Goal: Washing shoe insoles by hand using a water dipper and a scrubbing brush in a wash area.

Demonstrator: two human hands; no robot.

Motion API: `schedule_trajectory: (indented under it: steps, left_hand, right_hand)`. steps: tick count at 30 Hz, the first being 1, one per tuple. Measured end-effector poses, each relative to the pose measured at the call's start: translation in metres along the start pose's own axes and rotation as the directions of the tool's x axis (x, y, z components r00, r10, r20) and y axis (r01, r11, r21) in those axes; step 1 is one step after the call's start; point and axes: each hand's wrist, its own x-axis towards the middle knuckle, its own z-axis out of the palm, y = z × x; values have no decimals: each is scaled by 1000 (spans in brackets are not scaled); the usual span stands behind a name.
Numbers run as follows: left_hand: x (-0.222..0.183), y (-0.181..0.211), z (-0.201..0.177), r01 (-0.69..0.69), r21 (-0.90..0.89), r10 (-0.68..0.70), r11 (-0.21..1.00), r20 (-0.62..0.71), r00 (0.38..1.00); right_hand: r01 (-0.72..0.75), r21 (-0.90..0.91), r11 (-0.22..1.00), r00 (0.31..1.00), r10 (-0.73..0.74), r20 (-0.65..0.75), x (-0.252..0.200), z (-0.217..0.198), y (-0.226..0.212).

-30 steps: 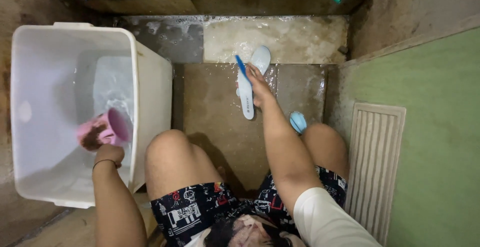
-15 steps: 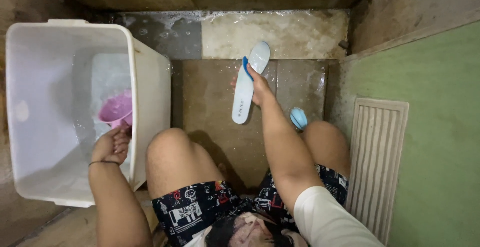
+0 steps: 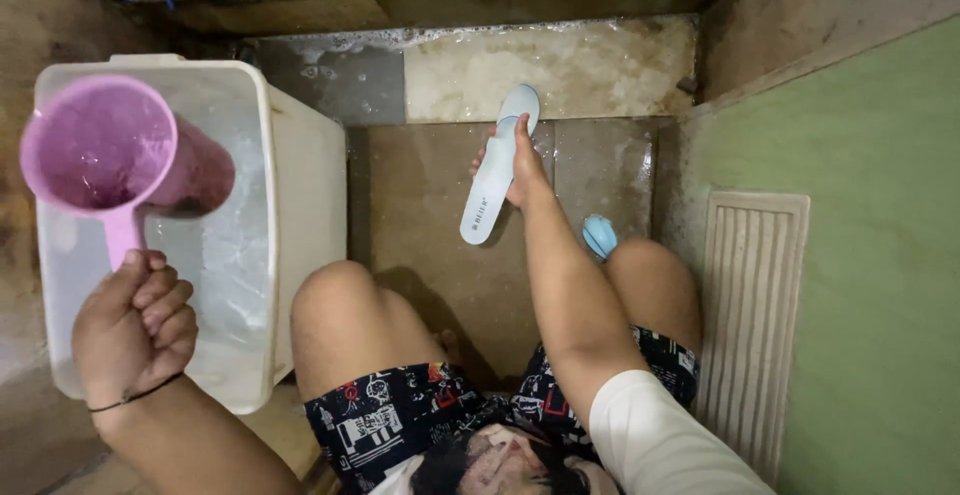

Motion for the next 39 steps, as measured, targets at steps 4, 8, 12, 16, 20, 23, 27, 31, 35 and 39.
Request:
schedule_trajectory:
  steps: [4,8,12,16,20,23,27,31,35,39]
  left_hand:
    - [-15,18,40,-5,78,-3,997,105,995]
    - [-18,12,79,-43,123,16,991,213,977]
    - [-3,-23,121,60,124,-88,990,230,969]
    - [4,-76,156,77,207,-123,975,220,968]
    - [27,-132,164,48,451,-186,891,267,946]
    - [45,-178,155,28,558,-228,829,293,928]
    - [32,-192,172,33,605,-243,795,268,932]
    - [17,-179,186,-113,850,-225,515,261,939]
    - [26,-194,179,-134,892,-231,433,254,939]
    - [29,-194,177,-161,904,-211,397,261,942]
  right_hand:
    - [61,-27,998,997,-62,-51,9,-7,-3]
    - [121,-32,992,970,-125,-209,-4,-1,-9]
    - [77,54,996,969,-62,-241,-4,-6,-13]
    - [154,-57,986,969,-162,-188,-3,-20,-10]
    - [164,-80,983,960,-178,-214,-3,-28,-10]
    - [205,-120,971,905,-235,-356,13,-35,-4]
    - [132,-206,970,839,-220,-497,-13,-24,-5]
    - [107,-288,952,775,-261,-576,-5,-26,5]
    - [95,-259,961,739,-242,-629,-5,-21,-1]
    - [103,-284,953,768,-258,-587,-40,-5,-8]
